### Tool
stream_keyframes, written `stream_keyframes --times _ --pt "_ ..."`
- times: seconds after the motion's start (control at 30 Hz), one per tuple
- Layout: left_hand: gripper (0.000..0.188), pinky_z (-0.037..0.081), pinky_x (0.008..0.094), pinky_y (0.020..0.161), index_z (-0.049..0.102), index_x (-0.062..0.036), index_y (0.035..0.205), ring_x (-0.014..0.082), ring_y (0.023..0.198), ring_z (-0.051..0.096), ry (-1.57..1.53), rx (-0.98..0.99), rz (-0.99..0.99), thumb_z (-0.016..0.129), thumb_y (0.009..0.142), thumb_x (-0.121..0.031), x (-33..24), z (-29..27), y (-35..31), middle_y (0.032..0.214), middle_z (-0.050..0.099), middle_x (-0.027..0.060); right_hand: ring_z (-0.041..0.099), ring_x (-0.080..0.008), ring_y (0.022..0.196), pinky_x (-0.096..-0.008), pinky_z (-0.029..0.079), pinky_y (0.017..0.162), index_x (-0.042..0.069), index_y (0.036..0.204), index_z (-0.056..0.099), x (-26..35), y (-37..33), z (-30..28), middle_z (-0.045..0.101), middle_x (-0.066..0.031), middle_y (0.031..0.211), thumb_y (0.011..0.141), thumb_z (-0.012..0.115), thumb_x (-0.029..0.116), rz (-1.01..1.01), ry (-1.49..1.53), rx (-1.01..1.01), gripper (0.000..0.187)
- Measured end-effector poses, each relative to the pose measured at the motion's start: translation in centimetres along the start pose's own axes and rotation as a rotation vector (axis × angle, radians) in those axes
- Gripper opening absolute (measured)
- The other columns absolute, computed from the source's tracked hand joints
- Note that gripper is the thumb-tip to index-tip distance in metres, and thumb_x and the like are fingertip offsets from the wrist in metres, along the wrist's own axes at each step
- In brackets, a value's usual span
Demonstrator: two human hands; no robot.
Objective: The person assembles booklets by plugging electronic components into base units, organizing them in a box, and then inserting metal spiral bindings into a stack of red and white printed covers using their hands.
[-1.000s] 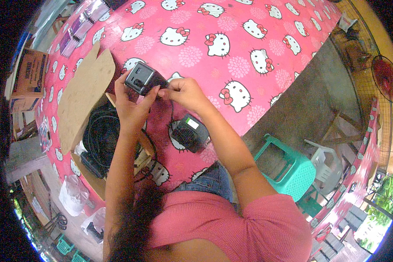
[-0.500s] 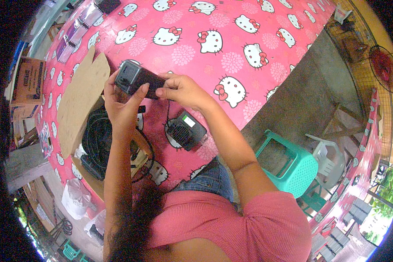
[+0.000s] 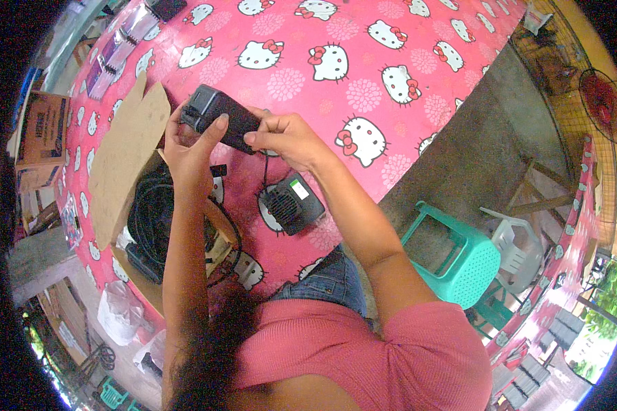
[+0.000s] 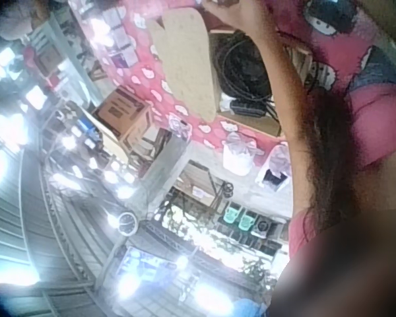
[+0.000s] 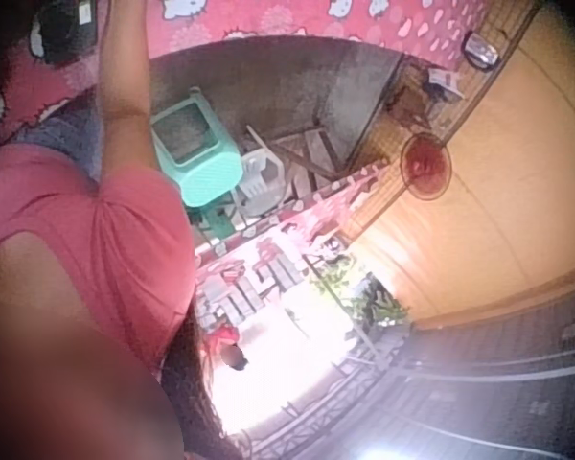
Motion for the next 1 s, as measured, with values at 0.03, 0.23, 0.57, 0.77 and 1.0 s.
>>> stream_keyframes --times 0.03,0.23,0.57,0.77,1.0 --pt "0.056 0.05 0.0292 0.084 0.045 0.0034 0.117 0.0174 0.094 0.061 -0.008 -0.012 -0.019 0.078 0.071 0.0 0.3 -0.1 0.1 0.105 0.061 0.0114 0.037 -0.0231 0.13 -0.0298 0.04 0.081 0.0 0.068 0.065 0.0 0.0 0.0 0.057 -0.0267 0.116 0.077 0.072 0.007 0.001 0.003 -0.009 0.013" --pt "0.043 0.048 0.0275 0.083 0.054 0.0011 0.109 0.0141 0.091 0.06 -0.031 -0.024 -0.074 0.077 0.072 0.0 1.3 -0.2 0.0 0.101 0.063 0.008 0.044 -0.0226 0.124 -0.0294 0.04 0.08 -0.001 0.066 0.065 0.8 -0.1 0.3 0.055 -0.0267 0.121 0.075 0.073 0.005 -0.082 -0.01 -0.051 0.014" --pt "0.04 0.047 0.0266 0.083 0.056 0.0005 0.106 0.0131 0.089 0.061 -0.029 -0.018 -0.057 0.077 0.073 0.0 1.4 -0.3 -0.1 0.1 0.064 0.007 0.04 -0.027 0.128 -0.0322 0.037 0.091 -0.001 0.065 0.065 0.5 0.1 0.1 0.048 -0.0299 0.128 0.074 0.075 0.007 -0.065 -0.009 -0.06 0.015" --pt "0.041 0.049 0.0268 0.082 0.055 0.0005 0.107 0.0135 0.09 0.061 -0.027 -0.006 -0.043 0.077 0.072 0.0 1.2 -0.2 0.0 0.1 0.064 0.0077 0.037 -0.0286 0.13 -0.0343 0.034 0.096 0.0 0.065 0.065 0.7 0.2 0.0 0.049 -0.0315 0.127 0.073 0.076 0.008 -0.103 -0.053 -0.07 0.016" --pt "0.042 0.049 0.0269 0.082 0.055 0.0005 0.107 0.0137 0.091 0.061 -0.007 -0.012 -0.038 0.077 0.072 0.0 1.3 -0.4 0.0 0.101 0.064 0.0082 0.038 -0.0288 0.13 -0.0339 0.033 0.098 0.0 0.064 0.064 0.7 0.2 0.0 0.045 -0.032 0.131 0.073 0.076 0.008 -0.118 -0.07 -0.058 0.016"
Point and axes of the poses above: each hand's wrist, its own y-axis towards the middle knuckle, its own z-axis out of the palm, x = y × z, the point moved 10 cm from there along y, towards the middle knuckle
